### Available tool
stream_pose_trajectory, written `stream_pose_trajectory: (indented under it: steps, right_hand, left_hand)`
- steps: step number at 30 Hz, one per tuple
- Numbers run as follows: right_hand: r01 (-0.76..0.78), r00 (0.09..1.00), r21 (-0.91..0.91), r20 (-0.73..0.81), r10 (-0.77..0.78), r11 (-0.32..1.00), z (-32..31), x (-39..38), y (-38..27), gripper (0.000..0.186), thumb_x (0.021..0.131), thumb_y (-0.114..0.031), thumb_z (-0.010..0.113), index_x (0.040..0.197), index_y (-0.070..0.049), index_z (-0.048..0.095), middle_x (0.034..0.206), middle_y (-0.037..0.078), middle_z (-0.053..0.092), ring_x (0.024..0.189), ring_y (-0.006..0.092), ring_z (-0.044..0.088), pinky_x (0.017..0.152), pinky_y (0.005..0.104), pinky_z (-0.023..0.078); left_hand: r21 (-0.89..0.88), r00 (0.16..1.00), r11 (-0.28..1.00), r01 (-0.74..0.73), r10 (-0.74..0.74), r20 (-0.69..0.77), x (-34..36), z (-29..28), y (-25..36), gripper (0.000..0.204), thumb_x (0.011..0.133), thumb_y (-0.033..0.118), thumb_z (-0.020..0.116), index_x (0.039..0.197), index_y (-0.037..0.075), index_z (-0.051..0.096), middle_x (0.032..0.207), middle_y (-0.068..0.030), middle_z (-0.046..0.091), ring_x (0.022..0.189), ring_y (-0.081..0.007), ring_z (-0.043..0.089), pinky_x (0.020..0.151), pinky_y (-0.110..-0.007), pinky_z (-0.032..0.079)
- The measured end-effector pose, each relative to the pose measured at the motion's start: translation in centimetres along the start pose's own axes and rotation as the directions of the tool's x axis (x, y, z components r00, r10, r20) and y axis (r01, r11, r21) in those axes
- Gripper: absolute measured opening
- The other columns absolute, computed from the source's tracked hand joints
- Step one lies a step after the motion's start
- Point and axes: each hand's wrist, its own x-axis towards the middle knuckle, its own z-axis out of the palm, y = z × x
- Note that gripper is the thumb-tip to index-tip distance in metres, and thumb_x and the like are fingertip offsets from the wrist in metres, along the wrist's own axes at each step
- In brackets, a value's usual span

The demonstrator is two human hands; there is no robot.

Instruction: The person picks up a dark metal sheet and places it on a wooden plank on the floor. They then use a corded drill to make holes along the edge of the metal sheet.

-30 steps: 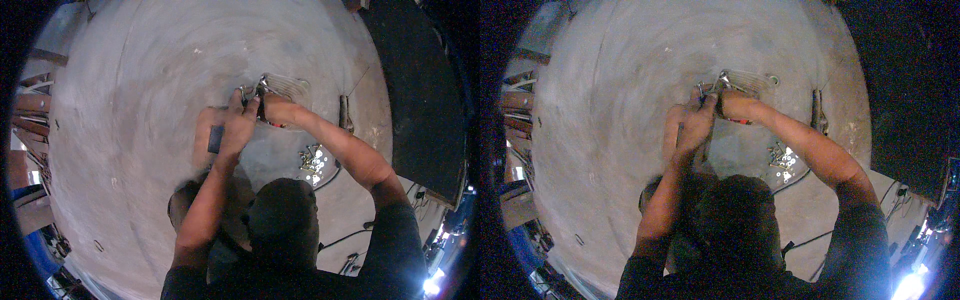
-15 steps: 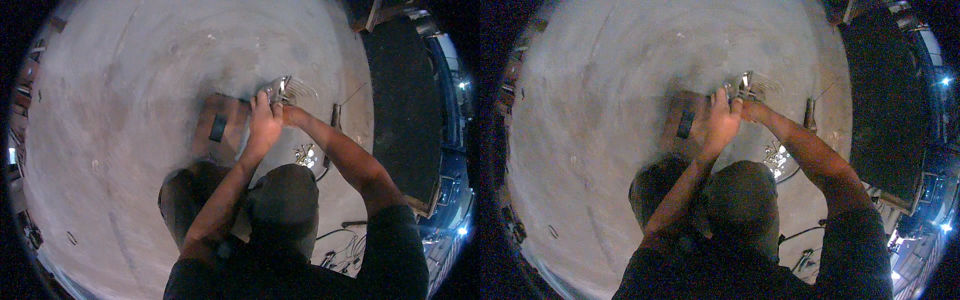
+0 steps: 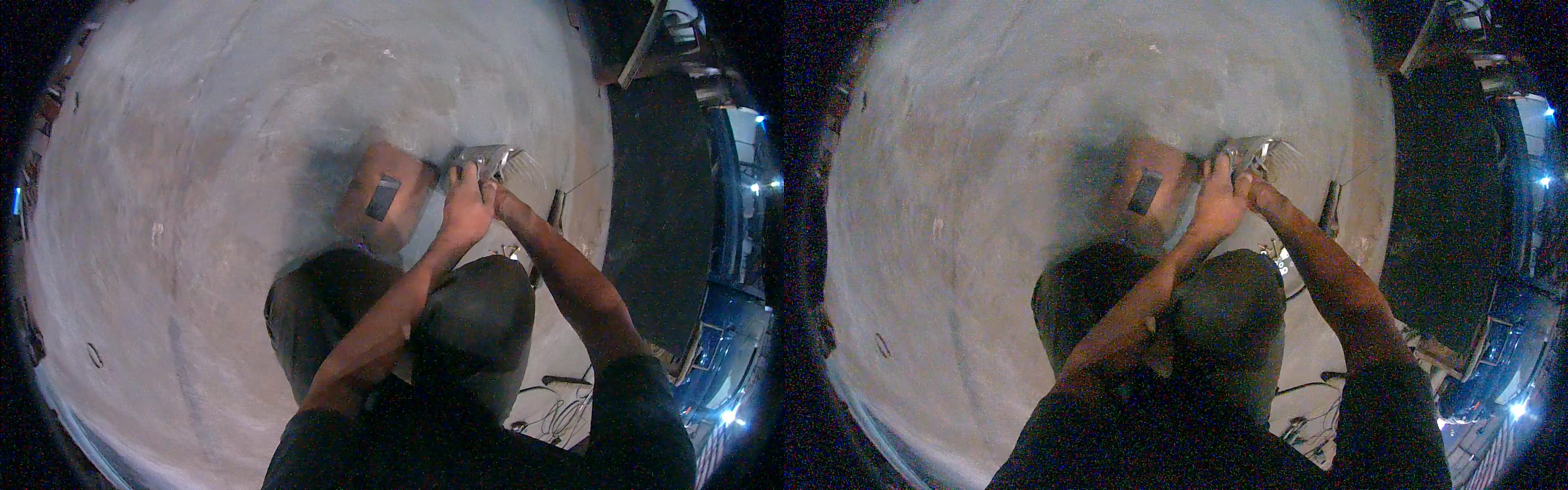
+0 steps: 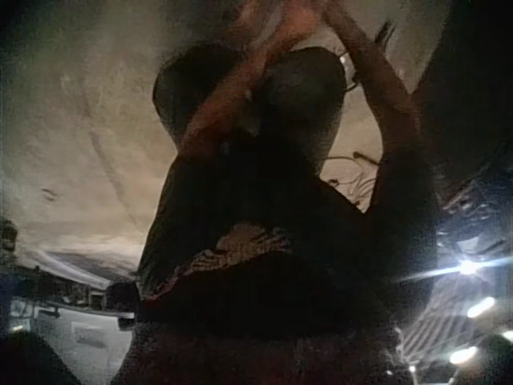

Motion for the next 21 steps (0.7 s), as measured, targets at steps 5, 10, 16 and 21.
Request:
stream_pose_trajectory:
  steps: [5,10,16,21]
  right_hand:
    - [0.016,1.000,-0.042,0.011,-0.015,0.999,-2.2,2.5,2.9,0.035,0.095,-0.033,0.057,0.118,-0.007,0.062,0.095,0.012,0.068,0.082,0.0245,0.065,0.067,0.0386,0.052]
    - [-0.094,0.996,0.080,0.002,0.094,0.992,-3.7,1.6,11.5,0.035,0.094,-0.033,0.058,0.115,-0.005,0.062,0.093,0.014,0.069,0.082,0.0276,0.066,0.069,0.0417,0.053]
    - [0.041,0.998,0.059,-0.052,-0.038,0.997,0.1,4.1,0.2,0.038,0.092,-0.034,0.060,0.116,-0.004,0.064,0.097,0.016,0.071,0.089,0.0336,0.068,0.078,0.0455,0.054]
    - [0.093,0.981,-0.125,-0.156,-0.112,0.988,-0.9,1.1,-2.7,0.041,0.091,-0.035,0.061,0.116,-0.003,0.065,0.098,0.017,0.072,0.091,0.0368,0.068,0.082,0.0464,0.055]
  left_hand:
    - [-0.036,0.996,0.997,-0.066,0.068,0.060,1.4,-0.8,0.0,0.045,0.096,0.023,0.055,0.129,-0.004,0.040,0.134,-0.0388,0.041,0.119,-0.0576,0.046,0.102,-0.057,0.041]
    - [-0.065,0.989,0.997,-0.041,0.049,0.136,0.7,0.9,1.8,0.041,0.095,0.019,0.056,0.125,-0.004,0.040,0.127,-0.0385,0.043,0.112,-0.0577,0.050,0.096,-0.059,0.044]
    - [-0.012,0.996,0.996,-0.084,0.084,0.030,1.7,-0.6,-0.6,0.041,0.096,0.020,0.055,0.126,-0.004,0.042,0.121,-0.0364,0.048,0.112,-0.0564,0.049,0.097,-0.058,0.042]
    - [-0.019,0.997,0.998,-0.057,0.057,0.047,1.4,0.7,0.2,0.041,0.097,0.024,0.056,0.124,-0.005,0.043,0.124,-0.0359,0.048,0.111,-0.0562,0.049,0.095,-0.057,0.043]
